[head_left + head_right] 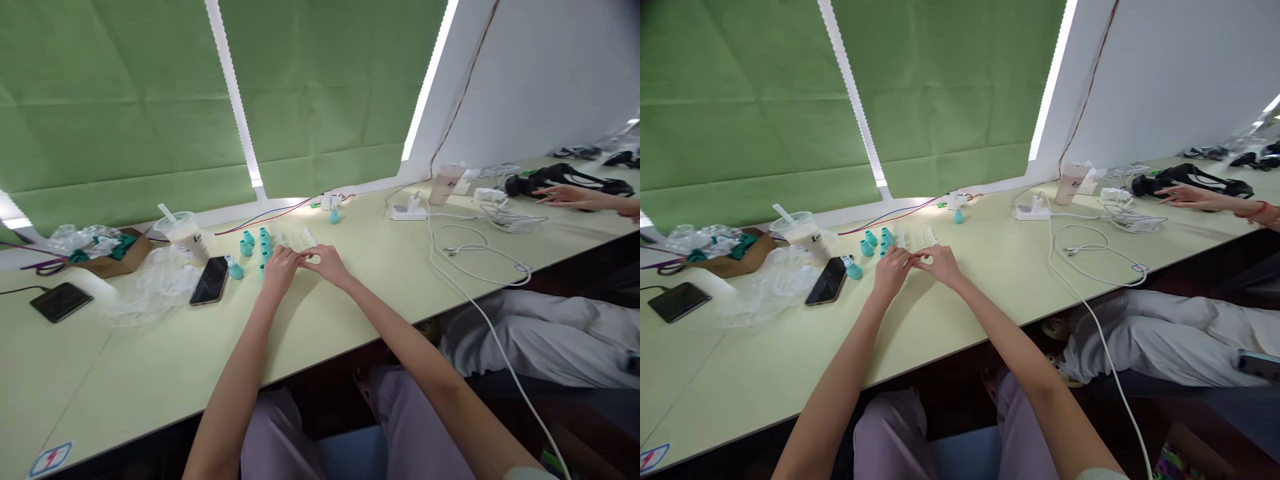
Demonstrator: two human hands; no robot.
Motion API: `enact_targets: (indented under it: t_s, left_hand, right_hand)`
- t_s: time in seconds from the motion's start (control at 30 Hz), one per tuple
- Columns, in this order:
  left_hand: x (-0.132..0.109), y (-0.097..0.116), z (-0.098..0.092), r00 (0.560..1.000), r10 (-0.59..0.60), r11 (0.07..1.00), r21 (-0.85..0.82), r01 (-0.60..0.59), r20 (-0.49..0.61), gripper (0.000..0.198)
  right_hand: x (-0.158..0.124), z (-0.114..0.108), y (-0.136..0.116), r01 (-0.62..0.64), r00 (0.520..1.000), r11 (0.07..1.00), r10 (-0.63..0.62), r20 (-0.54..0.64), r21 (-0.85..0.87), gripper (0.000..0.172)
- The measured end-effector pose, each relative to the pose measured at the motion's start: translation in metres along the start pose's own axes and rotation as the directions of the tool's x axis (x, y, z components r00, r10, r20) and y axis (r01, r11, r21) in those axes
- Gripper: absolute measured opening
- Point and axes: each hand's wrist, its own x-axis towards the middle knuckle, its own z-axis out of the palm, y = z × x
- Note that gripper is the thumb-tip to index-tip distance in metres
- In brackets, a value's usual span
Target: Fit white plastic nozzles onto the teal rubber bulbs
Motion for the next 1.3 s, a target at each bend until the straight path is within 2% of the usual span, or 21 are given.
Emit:
enact_targets:
  t_s: [0.13,0.23,0.3,0.4,0.5,0.6,0.67,0.93,1.13,1.3]
  left_hand:
    - [0.0,0.004,0.0,0.999,-0.033,0.998,-0.051,0.036,0.042,0.022]
    - [0.001,-0.006,-0.012,0.979,-0.196,0.98,-0.053,0.193,-0.061,0.024]
    - [0.001,-0.019,-0.022,0.927,-0.337,0.941,-0.037,0.335,-0.164,0.028]
    - [-0.003,-0.043,-0.033,0.812,-0.5,0.854,-0.015,0.52,-0.302,0.034]
    - [-0.01,-0.064,-0.036,0.708,-0.584,0.776,-0.015,0.631,-0.397,0.031]
    - [-0.016,-0.078,-0.034,0.646,-0.611,0.732,-0.017,0.681,-0.457,0.025]
    - [-0.018,-0.083,-0.032,0.637,-0.614,0.726,-0.017,0.688,-0.466,0.023]
    - [-0.017,-0.083,-0.029,0.669,-0.62,0.735,-0.006,0.678,-0.409,0.023]
    - [-0.016,-0.081,-0.031,0.654,-0.647,0.718,-0.027,0.695,-0.392,0.024]
    - [-0.016,-0.082,-0.033,0.632,-0.667,0.699,-0.038,0.714,-0.395,0.023]
  right_hand:
    - [-0.002,-0.014,0.012,-0.054,0.997,0.994,0.048,0.065,0.096,0.012]
    - [-0.003,-0.028,0.023,-0.109,0.992,0.99,0.103,0.069,0.089,0.009]
    - [-0.004,-0.035,0.031,-0.133,0.99,0.989,0.129,0.061,0.07,0.01]
    - [-0.006,-0.041,0.042,-0.149,0.987,0.989,0.149,0.053,-0.011,0.01]
    - [-0.009,-0.043,0.048,-0.19,0.977,0.98,0.195,0.087,-0.061,0.01]
    - [-0.01,-0.044,0.049,-0.208,0.965,0.973,0.22,0.14,-0.096,0.01]
    - [-0.011,-0.045,0.048,-0.207,0.959,0.971,0.226,0.172,-0.124,0.007]
    - [-0.01,-0.051,0.042,-0.154,0.962,0.959,0.2,0.183,-0.238,0.005]
    - [-0.01,-0.053,0.041,-0.141,0.955,0.952,0.203,0.215,-0.272,0.006]
    - [-0.008,-0.049,0.037,-0.065,0.991,0.976,0.088,0.104,-0.209,0.014]
